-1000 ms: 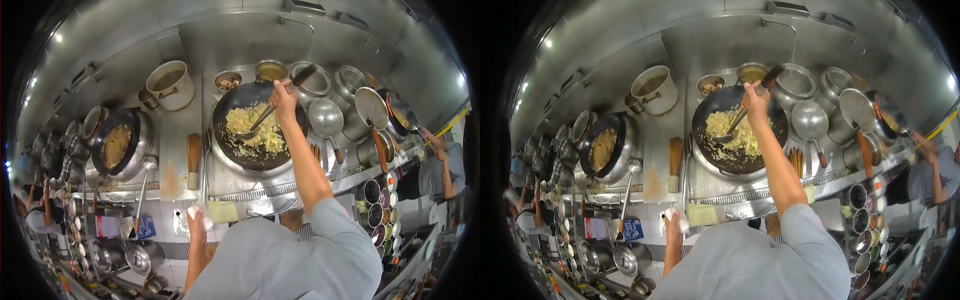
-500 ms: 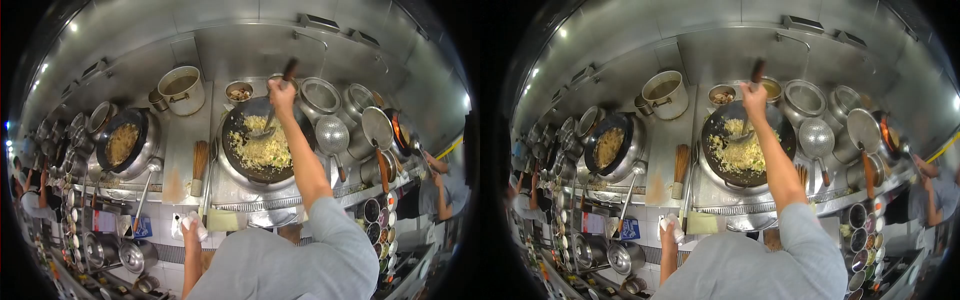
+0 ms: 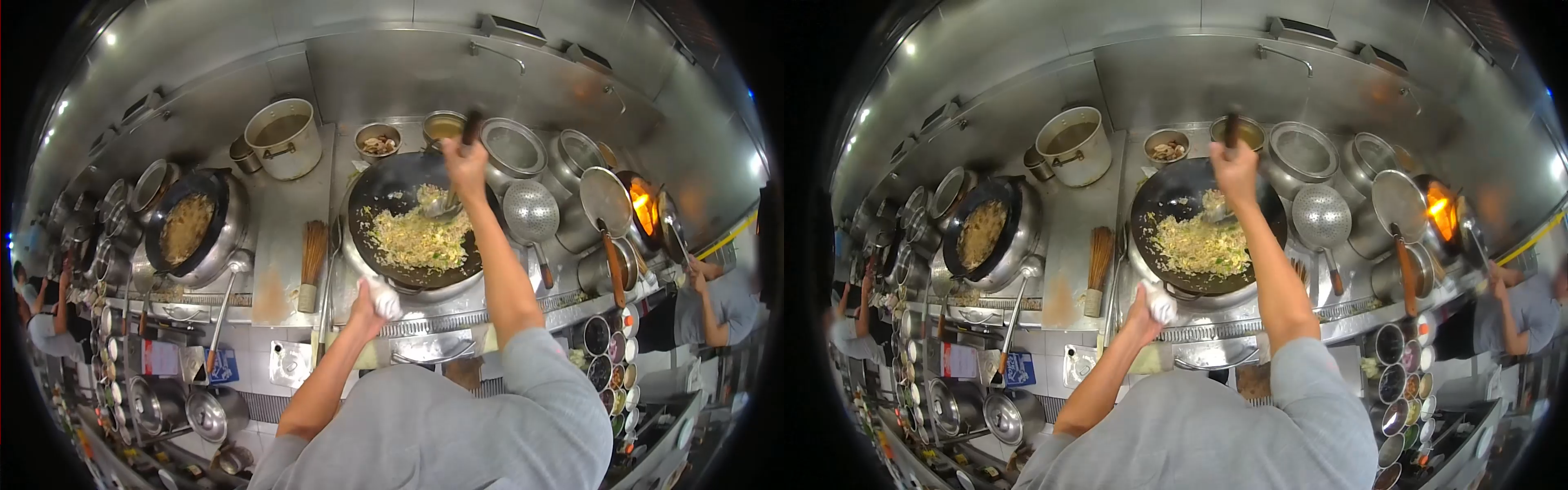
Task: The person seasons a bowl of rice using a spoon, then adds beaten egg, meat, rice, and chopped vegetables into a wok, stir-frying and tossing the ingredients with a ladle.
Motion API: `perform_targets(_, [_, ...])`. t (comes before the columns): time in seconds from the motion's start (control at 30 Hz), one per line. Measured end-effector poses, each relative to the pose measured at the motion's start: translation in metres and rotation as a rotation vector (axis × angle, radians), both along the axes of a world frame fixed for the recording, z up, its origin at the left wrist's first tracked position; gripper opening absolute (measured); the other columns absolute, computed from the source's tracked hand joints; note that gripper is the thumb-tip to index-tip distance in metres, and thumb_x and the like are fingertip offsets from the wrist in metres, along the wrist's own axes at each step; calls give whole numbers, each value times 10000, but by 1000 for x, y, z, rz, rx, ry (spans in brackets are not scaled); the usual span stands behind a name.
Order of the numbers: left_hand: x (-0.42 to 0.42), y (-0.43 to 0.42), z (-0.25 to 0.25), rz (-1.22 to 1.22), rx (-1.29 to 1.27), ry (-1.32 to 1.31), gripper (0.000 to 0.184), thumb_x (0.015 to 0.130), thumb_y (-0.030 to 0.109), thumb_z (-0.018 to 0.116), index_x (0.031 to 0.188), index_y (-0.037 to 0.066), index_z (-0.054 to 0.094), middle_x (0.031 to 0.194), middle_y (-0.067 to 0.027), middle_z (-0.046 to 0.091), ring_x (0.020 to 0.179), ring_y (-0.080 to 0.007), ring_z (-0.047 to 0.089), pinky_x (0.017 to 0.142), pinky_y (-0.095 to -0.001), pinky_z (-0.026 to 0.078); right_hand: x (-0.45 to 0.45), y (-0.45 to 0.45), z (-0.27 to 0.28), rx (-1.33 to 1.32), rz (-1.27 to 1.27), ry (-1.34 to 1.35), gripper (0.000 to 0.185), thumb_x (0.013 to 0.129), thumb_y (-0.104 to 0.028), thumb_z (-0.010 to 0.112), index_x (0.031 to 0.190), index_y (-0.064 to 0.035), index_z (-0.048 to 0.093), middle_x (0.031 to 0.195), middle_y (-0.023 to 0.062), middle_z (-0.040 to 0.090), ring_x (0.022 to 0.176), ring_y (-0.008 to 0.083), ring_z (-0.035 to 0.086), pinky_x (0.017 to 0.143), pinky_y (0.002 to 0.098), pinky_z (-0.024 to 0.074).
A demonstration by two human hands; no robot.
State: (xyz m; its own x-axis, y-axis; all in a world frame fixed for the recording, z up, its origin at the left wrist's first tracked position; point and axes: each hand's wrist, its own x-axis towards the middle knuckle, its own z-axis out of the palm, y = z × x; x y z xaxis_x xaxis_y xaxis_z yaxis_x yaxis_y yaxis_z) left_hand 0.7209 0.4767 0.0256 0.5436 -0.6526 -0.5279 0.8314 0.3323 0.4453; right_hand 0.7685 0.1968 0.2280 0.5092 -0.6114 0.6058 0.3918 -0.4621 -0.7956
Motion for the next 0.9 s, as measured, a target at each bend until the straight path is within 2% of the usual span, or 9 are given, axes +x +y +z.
perform_targets(0.17, [19, -53, -19, -35, 167, -110, 224, 962, 314, 545, 1053, 109, 531, 893, -68, 631, 725, -204, 628, 597, -389, 530, -34, -16, -7, -138, -42, 83, 256, 895, -125, 640, 723, -89, 453, 557, -22, 467, 445, 71, 435, 416, 246, 335])
perform_targets(0.4, [10, -43, 6, -136, 124, 80, 158, 924, 246, 588, 986, 104, 553, 776, -72, 630, 675, -244, 632, 581, -406, 540, -100, -21, -11, 506, 57, -277, 292, 892, -93, 641, 707, -76, 414, 490, 8, 403, 382, 131, 380, 435, 291, 378])
perform_targets(0.47, [32, -67, -38, -126, 182, 34, 92, 919, 188, 554, 953, 103, 544, 782, -77, 619, 651, -243, 619, 514, -440, 507, -93, -11, -44, 373, -318, -100, 267, 881, -111, 664, 703, -69, 469, 529, 3, 457, 426, 126, 431, 456, 292, 386])
perform_targets(0.53, [28, -72, -49, -162, 185, -12, 36, 912, 81, 471, 901, 56, 494, 717, -98, 570, 538, -257, 580, 413, -416, 474, -65, -12, -81, 38, -34, -66, 247, 876, -136, 677, 700, -68, 518, 580, -2, 504, 487, 117, 482, 481, 285, 395])
perform_targets(0.7, [-31, -29, 43, -60, 200, -64, 76, 903, 29, 466, 974, 30, 493, 769, -110, 572, 585, -258, 608, 442, -401, 504, -85, 44, 5, 408, 125, -297, 272, 896, -159, 660, 719, -100, 461, 552, -6, 470, 458, 101, 444, 454, 261, 373])
perform_targets(0.8, [-32, -39, 4, 107, 229, -166, 121, 923, 55, 461, 1038, 27, 489, 832, -103, 572, 615, -246, 599, 482, -390, 499, -81, 76, -32, 433, 29, -114, 304, 899, -126, 648, 700, -101, 419, 540, -13, 430, 436, 92, 408, 444, 250, 368])
perform_targets(0.83, [-32, -28, -29, 7, 490, -191, 84, 942, 159, 497, 975, 86, 522, 804, -82, 584, 653, -216, 601, 519, -381, 500, -73, 62, -61, 369, 92, -170, 303, 914, -104, 623, 682, -85, 430, 520, -8, 461, 431, 83, 437, 415, 261, 366])
perform_targets(0.87, [-50, -6, -28, 27, 136, -190, 124, 930, 112, 467, 1039, 107, 526, 840, -76, 591, 720, -213, 616, 550, -378, 515, -70, 52, -61, 360, 119, -208, 299, 910, -93, 623, 691, -81, 420, 522, -8, 444, 428, 95, 423, 426, 270, 370])
perform_targets(0.9, [-68, 18, -19, 10, 159, -244, 189, 929, 82, 439, 1099, 111, 517, 881, -83, 597, 750, -218, 623, 570, -373, 527, -78, 44, -41, 409, 196, -250, 296, 908, -89, 623, 695, -85, 416, 521, -8, 425, 424, 103, 406, 430, 276, 369])
